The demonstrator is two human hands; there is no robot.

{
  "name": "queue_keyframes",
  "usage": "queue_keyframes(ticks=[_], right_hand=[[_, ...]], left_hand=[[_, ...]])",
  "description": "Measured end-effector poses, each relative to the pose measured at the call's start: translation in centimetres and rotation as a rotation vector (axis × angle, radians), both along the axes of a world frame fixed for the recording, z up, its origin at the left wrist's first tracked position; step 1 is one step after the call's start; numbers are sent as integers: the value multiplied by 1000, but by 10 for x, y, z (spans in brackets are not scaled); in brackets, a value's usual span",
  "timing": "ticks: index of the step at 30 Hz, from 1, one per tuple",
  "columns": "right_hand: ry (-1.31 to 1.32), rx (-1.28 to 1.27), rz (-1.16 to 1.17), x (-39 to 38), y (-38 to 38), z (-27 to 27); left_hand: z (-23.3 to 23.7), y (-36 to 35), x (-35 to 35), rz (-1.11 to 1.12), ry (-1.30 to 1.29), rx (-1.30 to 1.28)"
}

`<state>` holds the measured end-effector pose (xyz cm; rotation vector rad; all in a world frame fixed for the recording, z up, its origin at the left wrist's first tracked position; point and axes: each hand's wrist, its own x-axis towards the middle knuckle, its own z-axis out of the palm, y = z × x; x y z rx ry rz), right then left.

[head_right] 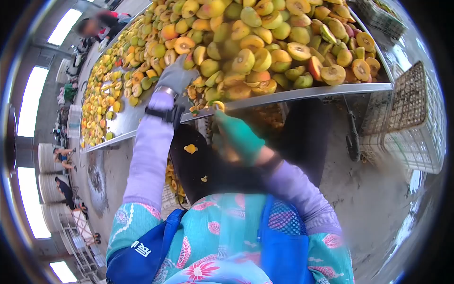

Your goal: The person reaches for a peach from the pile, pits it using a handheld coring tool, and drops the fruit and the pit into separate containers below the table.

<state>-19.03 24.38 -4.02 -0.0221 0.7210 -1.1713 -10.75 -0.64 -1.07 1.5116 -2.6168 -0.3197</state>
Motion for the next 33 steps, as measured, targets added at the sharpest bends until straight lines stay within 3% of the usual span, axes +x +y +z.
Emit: queue_keyframes(ticks=[1,2,3,5,6,8,11,12,15,16,19,20,23,25,27,30,33], right_hand=[[17,13,-28,-4,0,1],[154,25,-57,-6,-1,3],[252,-42,-130,-9,0,4],[427,-167,-247,-5,6,5],[469,-154,-322,-6,-1,11],[951,-376,-408,-5,-22,-9],[1134,-415,-364,11,-46,10],[1221,-455,-347,17,-47,10],[913,-365,-278,38,-34,9],[989,-388,-330,44,-28,7],[1363,-408,-209,46,-11,1],[1429,-422,-130,42,-5,7],[1512,-527,-117,40,2,22],[1542,-566,-65,43,2,29],[1541,-570,-30,44,0,29],[1522,-526,3,43,0,26],[1548,-500,30,38,5,35]], left_hand=[[-30,-25,-13,-36,-10,-35],[9,1,-24,-71,-146,-19],[5,-26,-20,-304,-343,-118],[-10,-32,21,-6,456,299],[-10,-22,33,-92,552,303],[-5,8,67,-240,741,305],[33,89,71,-355,664,223],[30,103,72,-317,841,402],[6,125,69,-271,1517,817],[-2,133,66,-280,1722,923],[-9,137,69,-17,1664,754],[-13,135,71,-9,1756,856],[-20,139,78,-199,1130,87],[-17,142,78,-94,1334,383],[-12,145,83,-132,1286,430],[0,160,78,-194,1054,92],[-21,150,79,-209,1215,200]])
